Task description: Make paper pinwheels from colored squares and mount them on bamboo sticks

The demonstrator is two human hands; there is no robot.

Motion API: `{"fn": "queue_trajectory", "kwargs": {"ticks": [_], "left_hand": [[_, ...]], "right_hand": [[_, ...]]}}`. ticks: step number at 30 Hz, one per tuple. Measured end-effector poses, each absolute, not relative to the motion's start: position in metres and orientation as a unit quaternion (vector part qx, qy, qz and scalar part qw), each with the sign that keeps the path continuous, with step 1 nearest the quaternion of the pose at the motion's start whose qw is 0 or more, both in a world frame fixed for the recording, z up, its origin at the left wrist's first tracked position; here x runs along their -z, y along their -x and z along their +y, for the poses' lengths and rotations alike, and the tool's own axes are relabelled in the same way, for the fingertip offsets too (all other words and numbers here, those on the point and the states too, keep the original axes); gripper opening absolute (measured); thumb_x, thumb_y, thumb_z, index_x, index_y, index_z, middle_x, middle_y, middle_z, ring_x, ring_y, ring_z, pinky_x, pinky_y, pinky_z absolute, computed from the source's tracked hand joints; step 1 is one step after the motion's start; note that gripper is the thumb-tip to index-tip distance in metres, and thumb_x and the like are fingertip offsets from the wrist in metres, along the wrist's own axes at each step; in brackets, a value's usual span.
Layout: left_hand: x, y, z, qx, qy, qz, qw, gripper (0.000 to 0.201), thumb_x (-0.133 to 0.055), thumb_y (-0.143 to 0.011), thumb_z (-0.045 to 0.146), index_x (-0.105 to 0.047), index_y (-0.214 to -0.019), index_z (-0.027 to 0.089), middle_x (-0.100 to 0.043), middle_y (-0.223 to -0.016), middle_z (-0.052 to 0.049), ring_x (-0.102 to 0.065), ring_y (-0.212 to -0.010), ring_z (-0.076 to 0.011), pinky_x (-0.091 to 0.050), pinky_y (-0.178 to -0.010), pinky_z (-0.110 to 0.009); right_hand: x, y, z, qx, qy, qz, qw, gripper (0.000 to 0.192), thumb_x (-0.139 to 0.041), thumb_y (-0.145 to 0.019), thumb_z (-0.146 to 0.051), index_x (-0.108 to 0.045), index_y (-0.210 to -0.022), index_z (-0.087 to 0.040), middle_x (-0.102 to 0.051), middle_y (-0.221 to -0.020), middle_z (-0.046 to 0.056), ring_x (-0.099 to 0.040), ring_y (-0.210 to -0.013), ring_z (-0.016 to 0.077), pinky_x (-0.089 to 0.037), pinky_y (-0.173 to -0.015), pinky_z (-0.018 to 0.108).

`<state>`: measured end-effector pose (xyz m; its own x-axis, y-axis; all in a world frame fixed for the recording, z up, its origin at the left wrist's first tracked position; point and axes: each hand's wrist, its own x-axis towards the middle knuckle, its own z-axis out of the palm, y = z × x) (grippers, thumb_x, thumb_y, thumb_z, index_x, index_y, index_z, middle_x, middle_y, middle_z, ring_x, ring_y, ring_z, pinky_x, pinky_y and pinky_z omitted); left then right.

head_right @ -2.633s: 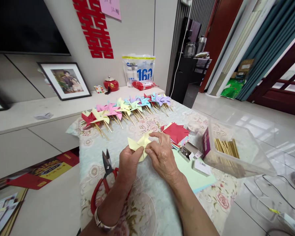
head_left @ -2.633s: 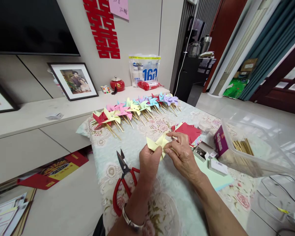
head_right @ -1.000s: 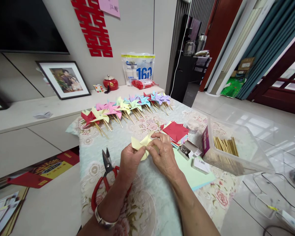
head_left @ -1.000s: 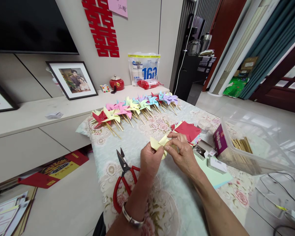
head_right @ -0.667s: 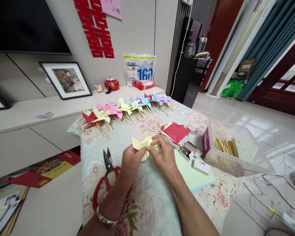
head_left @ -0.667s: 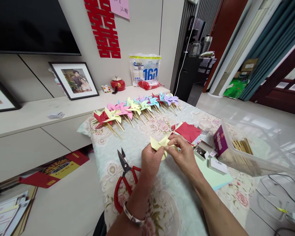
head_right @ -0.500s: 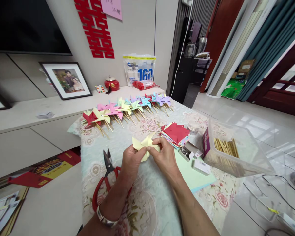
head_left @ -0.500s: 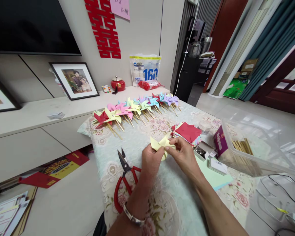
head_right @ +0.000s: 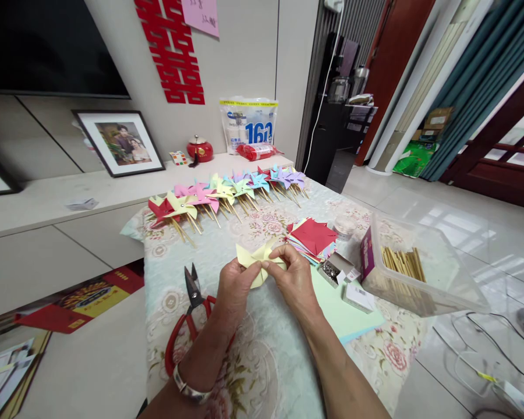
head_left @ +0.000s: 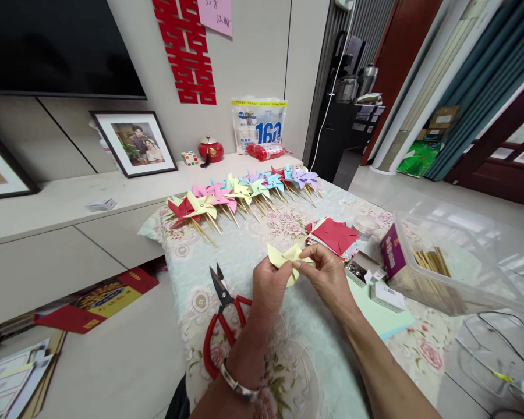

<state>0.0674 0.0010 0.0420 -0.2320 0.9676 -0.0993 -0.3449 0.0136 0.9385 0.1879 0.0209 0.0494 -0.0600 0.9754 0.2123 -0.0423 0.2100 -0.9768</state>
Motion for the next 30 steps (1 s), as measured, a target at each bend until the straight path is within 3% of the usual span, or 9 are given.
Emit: {"fn": "queue_trajectory", "kwargs": {"ticks": [3,6,12,15,18,24,30], "left_hand": [[-0.0449,-0.0674,0.0000,-0.620,-0.319,0.477,0.535,0.027,-0.072,-0.064,0.025,-0.077,-0.087,0.013,-0.076,-0.076,-0.003,-0.068,-0.070,-0.0194,-0.050,-0.064,-0.025],[-0.0463,-0.0677,-0.0002,-0.621,-0.311,0.471,0.544,0.029,-0.072,-0.063,0.024,-0.077,-0.088,0.012,-0.076,-0.075,-0.003,-0.069,-0.072,-0.0210,-0.051,-0.065,-0.026],[-0.0437,-0.0686,0.0020,-0.623,-0.309,0.471,0.543,0.029,-0.072,-0.062,0.023,-0.078,-0.088,0.012,-0.078,-0.076,-0.004,-0.072,-0.079,-0.0241,-0.054,-0.070,-0.028],[-0.0434,-0.0687,0.0022,-0.628,-0.321,0.469,0.532,0.028,-0.070,-0.063,0.022,-0.078,-0.088,0.012,-0.078,-0.077,-0.004,-0.073,-0.083,-0.0244,-0.055,-0.076,-0.030],[-0.0432,-0.0686,0.0021,-0.620,-0.325,0.484,0.524,0.029,-0.070,-0.062,0.022,-0.077,-0.088,0.012,-0.078,-0.076,-0.005,-0.072,-0.076,-0.0240,-0.054,-0.070,-0.029],[-0.0425,-0.0689,0.0030,-0.620,-0.328,0.504,0.503,0.025,-0.069,-0.063,0.024,-0.077,-0.083,0.012,-0.077,-0.072,-0.003,-0.071,-0.070,-0.0223,-0.054,-0.067,-0.028],[-0.0390,-0.0698,0.0051,-0.612,-0.322,0.531,0.490,0.018,-0.071,-0.061,0.022,-0.074,-0.076,0.014,-0.076,-0.068,-0.003,-0.069,-0.064,-0.0209,-0.053,-0.065,-0.029]], "right_hand": [[-0.0491,-0.1874,0.0200,-0.499,0.411,-0.542,0.536,0.040,-0.085,-0.070,-0.037,-0.067,-0.102,-0.023,-0.072,-0.087,0.001,-0.066,-0.082,0.0209,-0.048,-0.074,0.031],[-0.0490,-0.1881,0.0200,-0.503,0.419,-0.543,0.525,0.059,-0.084,-0.071,-0.036,-0.063,-0.125,-0.023,-0.071,-0.083,0.000,-0.065,-0.078,0.0210,-0.048,-0.073,0.032],[-0.0471,-0.1883,0.0214,-0.491,0.432,-0.544,0.525,0.074,-0.082,-0.071,-0.037,-0.055,-0.137,-0.020,-0.068,-0.079,-0.001,-0.064,-0.075,0.0207,-0.047,-0.074,0.034],[-0.0476,-0.1878,0.0215,-0.485,0.438,-0.551,0.520,0.073,-0.081,-0.072,-0.037,-0.053,-0.137,-0.018,-0.066,-0.075,-0.003,-0.063,-0.073,0.0198,-0.046,-0.073,0.033],[-0.0487,-0.1877,0.0216,-0.476,0.443,-0.563,0.510,0.068,-0.079,-0.073,-0.036,-0.055,-0.134,-0.017,-0.067,-0.075,-0.002,-0.062,-0.071,0.0196,-0.046,-0.071,0.032],[-0.0503,-0.1870,0.0219,-0.477,0.446,-0.563,0.507,0.039,-0.078,-0.072,-0.033,-0.065,-0.105,-0.019,-0.072,-0.076,0.000,-0.065,-0.070,0.0204,-0.048,-0.066,0.030],[-0.0509,-0.1858,0.0216,-0.480,0.446,-0.553,0.514,0.033,-0.080,-0.070,-0.036,-0.068,-0.098,-0.022,-0.076,-0.080,0.002,-0.069,-0.074,0.0239,-0.051,-0.068,0.032]]}}
